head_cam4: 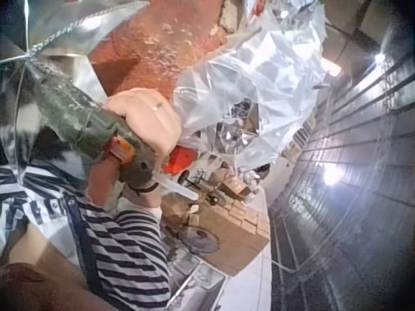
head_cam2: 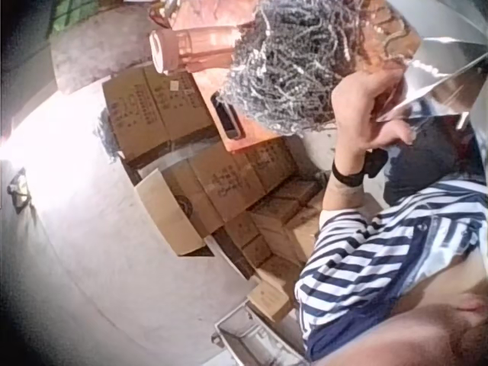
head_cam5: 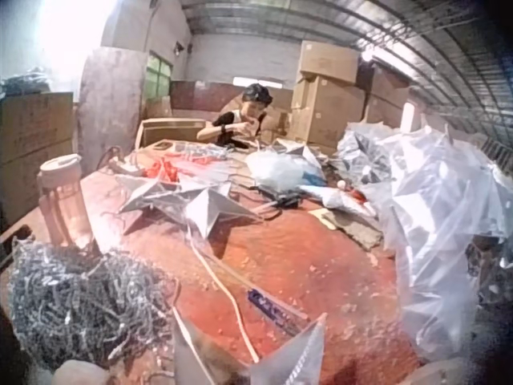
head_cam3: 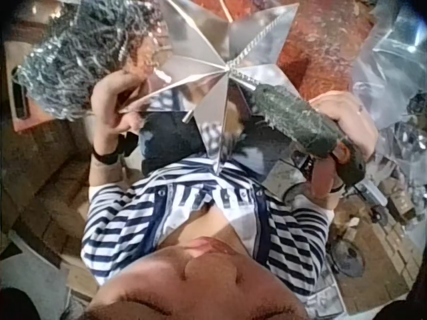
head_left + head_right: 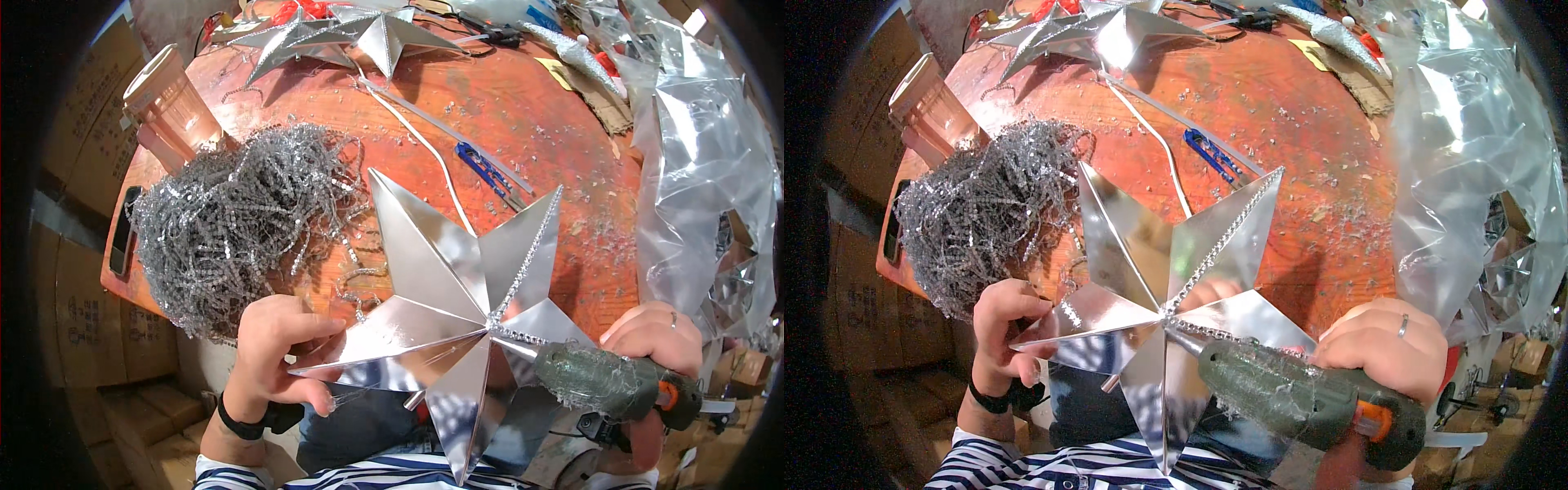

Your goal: The person uses a hot glue gun to attach a silver beaded chain to the edges of a large, silver, star-shaped decoration. They repeatedly apply glue and press the chain onto the star's points while holding the object in their hands.

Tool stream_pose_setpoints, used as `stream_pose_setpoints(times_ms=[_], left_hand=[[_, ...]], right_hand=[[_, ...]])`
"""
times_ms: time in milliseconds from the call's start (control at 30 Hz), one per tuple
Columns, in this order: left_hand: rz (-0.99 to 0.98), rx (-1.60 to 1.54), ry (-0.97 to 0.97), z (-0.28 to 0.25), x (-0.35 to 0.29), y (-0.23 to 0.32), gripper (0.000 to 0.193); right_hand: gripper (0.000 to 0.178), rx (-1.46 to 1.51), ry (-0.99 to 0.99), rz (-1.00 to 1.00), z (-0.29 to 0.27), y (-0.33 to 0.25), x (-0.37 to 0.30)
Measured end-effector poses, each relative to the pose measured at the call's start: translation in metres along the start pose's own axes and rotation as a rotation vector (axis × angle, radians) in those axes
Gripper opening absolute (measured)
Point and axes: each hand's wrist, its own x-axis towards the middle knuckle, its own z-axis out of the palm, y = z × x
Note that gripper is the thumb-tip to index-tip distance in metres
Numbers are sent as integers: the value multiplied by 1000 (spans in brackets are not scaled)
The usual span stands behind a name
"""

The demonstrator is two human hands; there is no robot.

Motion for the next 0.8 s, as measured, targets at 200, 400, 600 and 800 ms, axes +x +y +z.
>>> stream_pose_setpoints(times_ms=[200,400,600,800], left_hand=[[-11,-5,2,-1,-1,0,72],[-11,-23,15,1,-2,-1,72],[-31,-9,11,-1,-2,1,71],[-45,-6,-7,-1,0,2,69]], right_hand=[[37,147,-263,-16,-18,16,-8],[23,-110,-266,-145,-12,0,-1],[15,-142,-66,-73,11,-3,-33],[13,-199,-173,-100,-1,-3,-36]])
